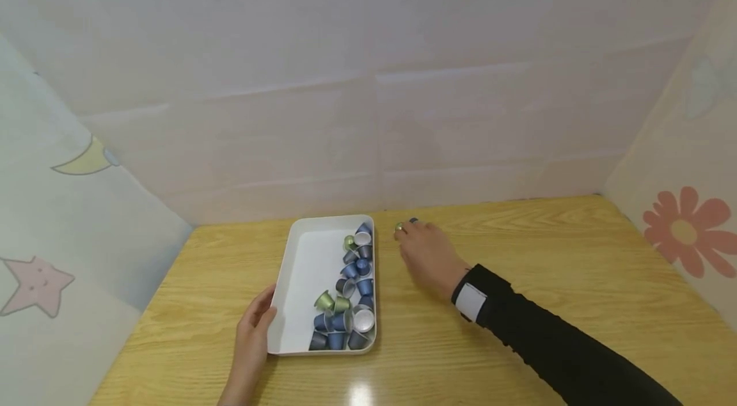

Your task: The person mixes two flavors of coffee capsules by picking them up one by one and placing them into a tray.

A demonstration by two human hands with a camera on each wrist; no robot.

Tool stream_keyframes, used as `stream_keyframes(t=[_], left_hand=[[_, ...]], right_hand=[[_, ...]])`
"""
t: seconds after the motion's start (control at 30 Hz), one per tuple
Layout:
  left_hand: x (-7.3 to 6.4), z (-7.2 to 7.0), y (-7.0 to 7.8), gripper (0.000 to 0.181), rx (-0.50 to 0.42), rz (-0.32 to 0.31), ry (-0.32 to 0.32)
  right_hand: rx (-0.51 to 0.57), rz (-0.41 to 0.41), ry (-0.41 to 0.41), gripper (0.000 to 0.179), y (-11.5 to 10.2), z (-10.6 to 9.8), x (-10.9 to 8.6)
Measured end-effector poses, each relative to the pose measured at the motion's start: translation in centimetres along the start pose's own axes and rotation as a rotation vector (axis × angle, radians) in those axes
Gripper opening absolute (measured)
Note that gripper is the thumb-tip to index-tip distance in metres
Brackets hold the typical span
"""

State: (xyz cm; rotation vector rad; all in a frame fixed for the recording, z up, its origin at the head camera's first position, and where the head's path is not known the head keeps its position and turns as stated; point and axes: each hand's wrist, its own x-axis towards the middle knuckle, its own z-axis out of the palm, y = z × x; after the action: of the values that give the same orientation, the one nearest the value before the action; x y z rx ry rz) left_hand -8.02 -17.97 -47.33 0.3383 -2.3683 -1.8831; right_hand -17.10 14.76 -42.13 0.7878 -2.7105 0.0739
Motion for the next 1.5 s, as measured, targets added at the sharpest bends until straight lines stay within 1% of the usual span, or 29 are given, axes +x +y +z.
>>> stream_keyframes(t=[0.1,0.23,0.33,0.47,0.53,0.63,0.83,0.93,1.03,1.13,1.23,1.37,1.5], left_hand=[[0.0,0.0,-0.1,0.039,-0.005,-0.002,0.004],[0.0,-0.1,-0.2,0.039,-0.005,-0.008,0.006],[-0.1,-0.1,-0.2,0.039,-0.004,-0.014,0.010],[-0.1,-0.1,-0.2,0.039,-0.001,-0.020,0.012],[-0.1,-0.1,-0.1,0.039,-0.001,-0.022,0.012],[-0.2,-0.1,0.0,0.039,0.000,-0.023,0.014],[-0.3,0.1,0.0,0.039,-0.004,-0.013,0.011],[-0.3,0.1,0.0,0.039,-0.010,-0.016,0.012],[-0.2,0.1,-0.1,0.039,-0.009,-0.017,0.009],[0.0,0.1,-0.1,0.039,-0.011,-0.015,0.003],[0.0,0.1,-0.1,0.039,-0.015,-0.017,-0.002],[0.0,0.0,0.0,0.039,-0.016,-0.012,-0.006],[0.0,0.0,0.1,0.040,-0.010,-0.008,-0.009]], right_hand=[[-0.036,0.040,-0.027,0.020,1.1,0.4,0.4],[-0.094,0.067,-0.007,0.019,2.4,0.8,1.0],[-0.117,0.068,0.009,0.026,3.1,1.0,1.2],[-0.165,0.092,-0.010,0.040,3.9,1.5,1.4],[-0.163,0.110,-0.021,0.044,4.3,1.7,1.5],[-0.118,0.122,-0.037,0.047,4.9,2.1,1.7],[-0.097,0.033,-0.053,0.042,5.7,3.0,2.0],[-0.081,0.023,-0.061,0.039,5.6,3.4,2.0],[-0.089,0.019,-0.067,0.033,5.6,3.8,2.0],[-0.117,0.008,-0.061,0.028,5.5,4.0,1.9],[-0.149,-0.015,-0.072,0.023,5.4,4.1,1.9],[-0.187,-0.052,-0.092,0.022,5.0,4.1,2.0],[-0.196,-0.054,-0.101,0.023,4.5,3.8,2.0]])
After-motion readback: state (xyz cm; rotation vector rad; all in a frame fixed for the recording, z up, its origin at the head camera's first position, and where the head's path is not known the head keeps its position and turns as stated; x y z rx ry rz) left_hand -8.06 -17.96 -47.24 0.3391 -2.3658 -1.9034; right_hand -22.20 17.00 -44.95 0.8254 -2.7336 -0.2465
